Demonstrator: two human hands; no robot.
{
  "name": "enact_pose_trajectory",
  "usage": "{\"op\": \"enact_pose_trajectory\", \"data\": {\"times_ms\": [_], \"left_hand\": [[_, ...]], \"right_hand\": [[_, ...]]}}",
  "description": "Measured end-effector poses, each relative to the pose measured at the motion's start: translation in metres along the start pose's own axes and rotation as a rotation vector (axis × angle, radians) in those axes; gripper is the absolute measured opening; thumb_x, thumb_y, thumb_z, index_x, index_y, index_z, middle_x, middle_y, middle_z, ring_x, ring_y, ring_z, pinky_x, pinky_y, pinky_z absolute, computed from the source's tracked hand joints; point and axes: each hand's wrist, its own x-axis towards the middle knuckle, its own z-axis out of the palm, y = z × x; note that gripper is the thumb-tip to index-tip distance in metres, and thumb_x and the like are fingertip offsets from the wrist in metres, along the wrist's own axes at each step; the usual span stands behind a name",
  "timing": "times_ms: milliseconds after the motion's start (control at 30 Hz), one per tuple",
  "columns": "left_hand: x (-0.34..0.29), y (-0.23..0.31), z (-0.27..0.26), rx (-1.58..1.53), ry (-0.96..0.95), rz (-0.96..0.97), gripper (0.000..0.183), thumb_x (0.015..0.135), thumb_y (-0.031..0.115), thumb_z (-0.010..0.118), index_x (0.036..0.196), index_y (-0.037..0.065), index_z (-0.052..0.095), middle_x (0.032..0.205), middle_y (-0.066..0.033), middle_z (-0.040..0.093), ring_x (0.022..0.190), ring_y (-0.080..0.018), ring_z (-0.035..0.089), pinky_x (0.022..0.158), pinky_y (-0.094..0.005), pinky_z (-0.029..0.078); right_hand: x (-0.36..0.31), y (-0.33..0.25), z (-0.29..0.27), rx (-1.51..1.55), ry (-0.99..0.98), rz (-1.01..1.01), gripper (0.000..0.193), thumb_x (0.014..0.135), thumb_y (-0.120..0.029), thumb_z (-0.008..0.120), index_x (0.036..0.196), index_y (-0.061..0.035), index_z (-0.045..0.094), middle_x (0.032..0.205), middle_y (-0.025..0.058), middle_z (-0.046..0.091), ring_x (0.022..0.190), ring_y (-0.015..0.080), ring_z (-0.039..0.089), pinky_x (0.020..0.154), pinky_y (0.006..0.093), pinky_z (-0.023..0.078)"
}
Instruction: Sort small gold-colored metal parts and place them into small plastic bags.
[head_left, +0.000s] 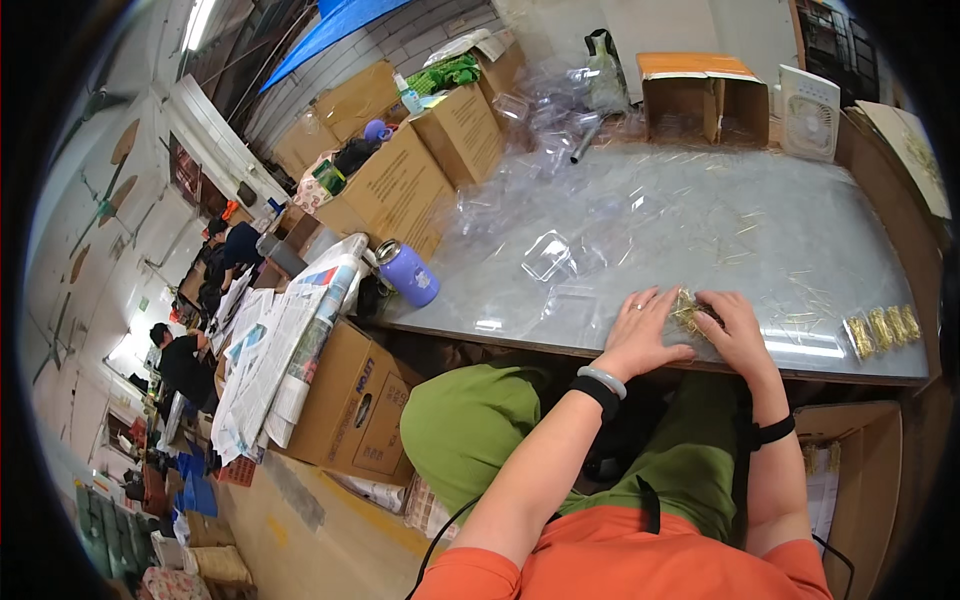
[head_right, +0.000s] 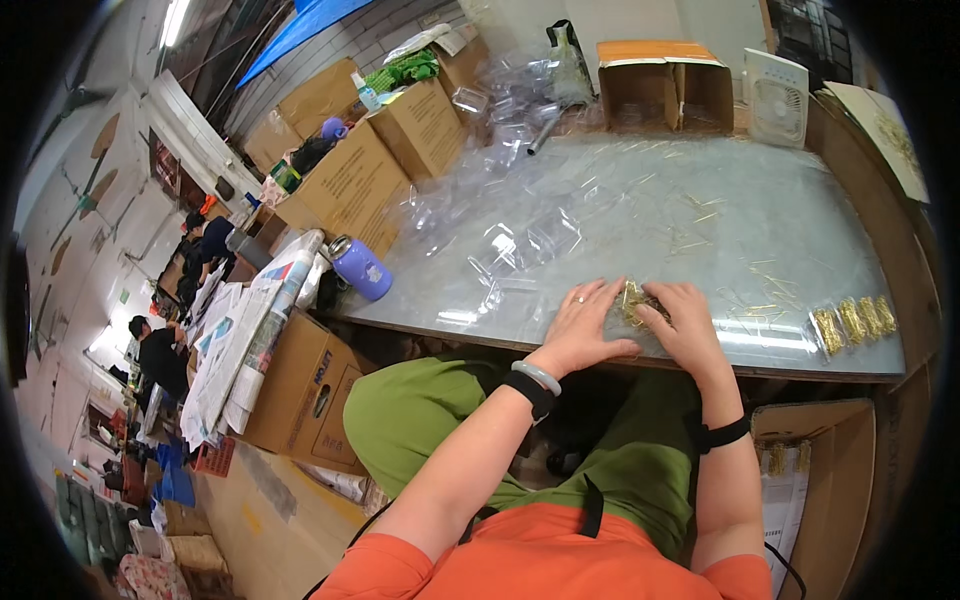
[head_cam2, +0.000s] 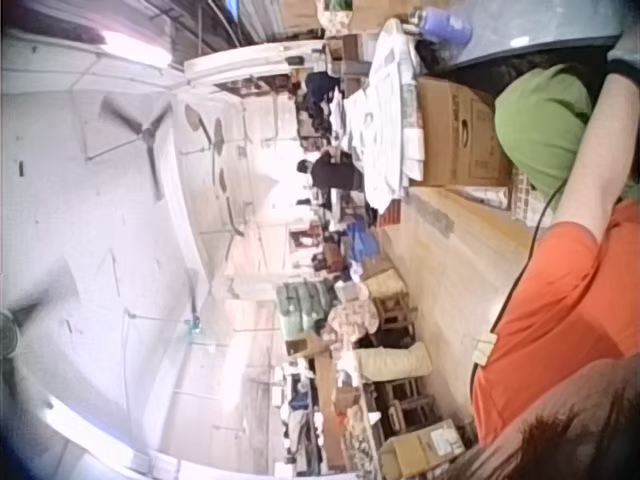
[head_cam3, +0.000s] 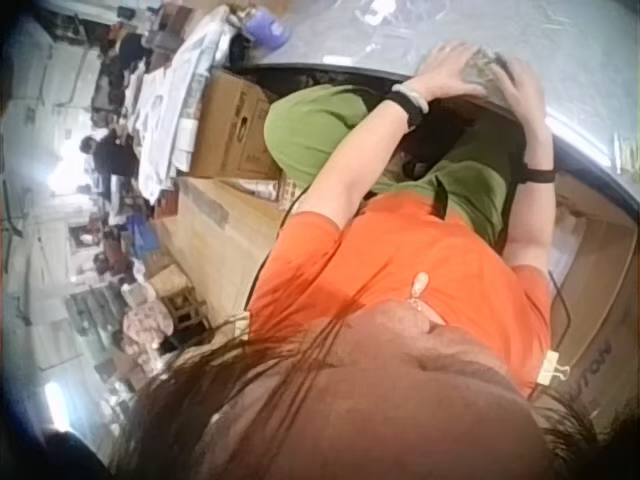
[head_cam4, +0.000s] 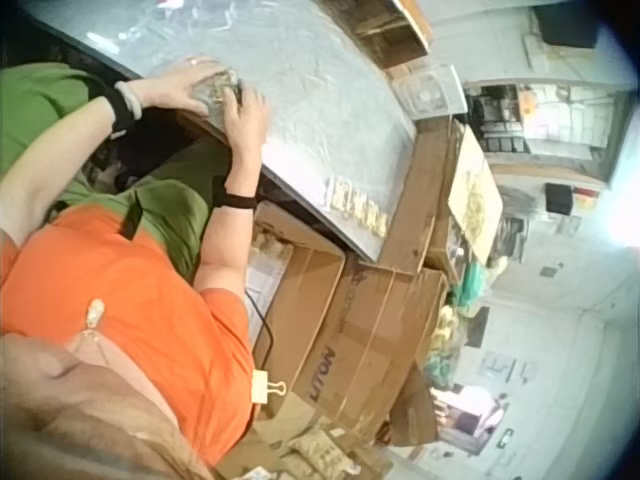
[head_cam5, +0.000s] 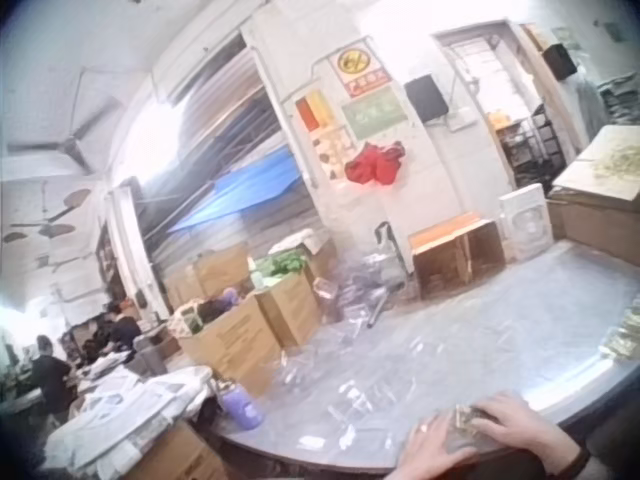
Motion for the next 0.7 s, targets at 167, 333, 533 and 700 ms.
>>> {"op": "enact_pose_trajectory", "data": {"times_ms": [167,333,533,700], "left_hand": [[0.005,0.001,0.002,0.017,0.001,0.023,0.104,0.075,0.058,0.081,0.153,0.001,0.042,0.149,-0.0207,0.052,0.145,-0.0378,0.041,0.122,-0.0485,0.027],[0.003,-0.004,0.004,0.001,0.079,0.026,0.104,0.074,0.058,0.083,0.152,0.001,0.044,0.148,-0.0204,0.054,0.142,-0.0371,0.044,0.12,-0.0477,0.03],[0.004,-0.003,0.006,0.02,0.12,0.061,0.101,0.074,0.057,0.084,0.15,0.001,0.046,0.147,-0.0195,0.055,0.139,-0.0373,0.047,0.12,-0.0467,0.031],[0.002,-0.001,0.004,-0.006,0.118,0.055,0.098,0.074,0.056,0.084,0.147,0.0,0.049,0.146,-0.0195,0.056,0.14,-0.0361,0.046,0.12,-0.047,0.031]], "right_hand": [[-0.001,0.0,-0.006,-0.075,-0.084,-0.119,0.039,0.092,-0.028,0.071,0.124,-0.0061,0.068,0.124,0.0112,0.069,0.116,0.0328,0.058,0.104,0.0457,0.041],[0.002,-0.001,-0.003,-0.076,-0.15,-0.141,0.041,0.09,-0.027,0.072,0.128,-0.0111,0.067,0.126,0.0089,0.068,0.118,0.0317,0.058,0.106,0.0448,0.04],[0.002,0.0,0.001,-0.065,-0.079,-0.033,0.037,0.094,-0.021,0.068,0.129,-0.0072,0.066,0.122,0.013,0.068,0.116,0.0331,0.059,0.103,0.0433,0.044],[-0.001,0.007,0.004,0.115,0.052,0.073,0.038,0.098,-0.025,0.064,0.13,-0.0049,0.065,0.125,0.0151,0.067,0.119,0.035,0.058,0.103,0.0437,0.045]]}}
